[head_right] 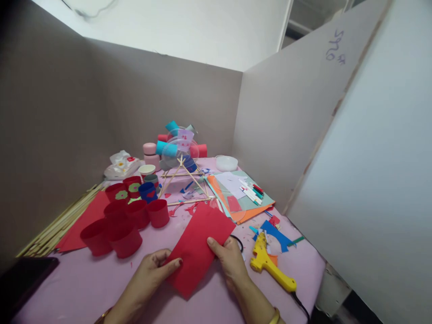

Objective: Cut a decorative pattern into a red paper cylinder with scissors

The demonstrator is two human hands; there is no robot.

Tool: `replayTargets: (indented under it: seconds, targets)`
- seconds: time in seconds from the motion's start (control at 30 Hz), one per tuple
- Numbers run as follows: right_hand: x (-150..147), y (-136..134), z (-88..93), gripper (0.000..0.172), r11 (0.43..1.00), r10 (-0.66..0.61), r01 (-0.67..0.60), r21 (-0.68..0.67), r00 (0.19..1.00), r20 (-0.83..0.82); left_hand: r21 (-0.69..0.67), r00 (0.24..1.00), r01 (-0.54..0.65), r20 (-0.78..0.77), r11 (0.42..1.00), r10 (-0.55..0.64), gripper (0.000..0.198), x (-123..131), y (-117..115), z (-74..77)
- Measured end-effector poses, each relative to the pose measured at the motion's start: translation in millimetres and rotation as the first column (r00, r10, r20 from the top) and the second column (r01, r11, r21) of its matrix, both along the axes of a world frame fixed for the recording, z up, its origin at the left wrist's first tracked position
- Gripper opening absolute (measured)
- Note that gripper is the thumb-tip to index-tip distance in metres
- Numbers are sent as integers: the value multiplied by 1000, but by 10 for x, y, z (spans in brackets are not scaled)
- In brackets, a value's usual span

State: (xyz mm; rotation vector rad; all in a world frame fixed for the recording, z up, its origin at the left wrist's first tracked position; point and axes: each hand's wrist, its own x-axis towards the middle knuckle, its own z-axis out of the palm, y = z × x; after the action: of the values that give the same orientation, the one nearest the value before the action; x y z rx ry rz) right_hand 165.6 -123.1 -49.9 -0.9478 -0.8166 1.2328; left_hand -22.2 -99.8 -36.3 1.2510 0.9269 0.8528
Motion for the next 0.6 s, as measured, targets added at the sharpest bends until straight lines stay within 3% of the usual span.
replayTargets:
  seconds: [0.17, 0.3, 0.47, 0.6]
  targets:
    - [7, -21, 45, 39, 1000, 16, -16, -11, 1000, -26, -56, 994, 69, 92, 996, -64, 36, 11, -42, 94]
    - [70, -24, 43, 33, 998, -45, 42, -42, 996, -74, -67, 992, -18, 125, 998, 26, 28, -14, -36, 113]
    - [43, -36, 67, 42, 999, 31, -35, -38, 994, -100, -110, 986, -46, 155, 993, 63, 24, -8, -48, 58]
    - [-77, -39, 45, 44, 999, 32, -32, 4, 997, -72, -108, 980, 32, 197, 994, -10, 25, 28, -104, 64]
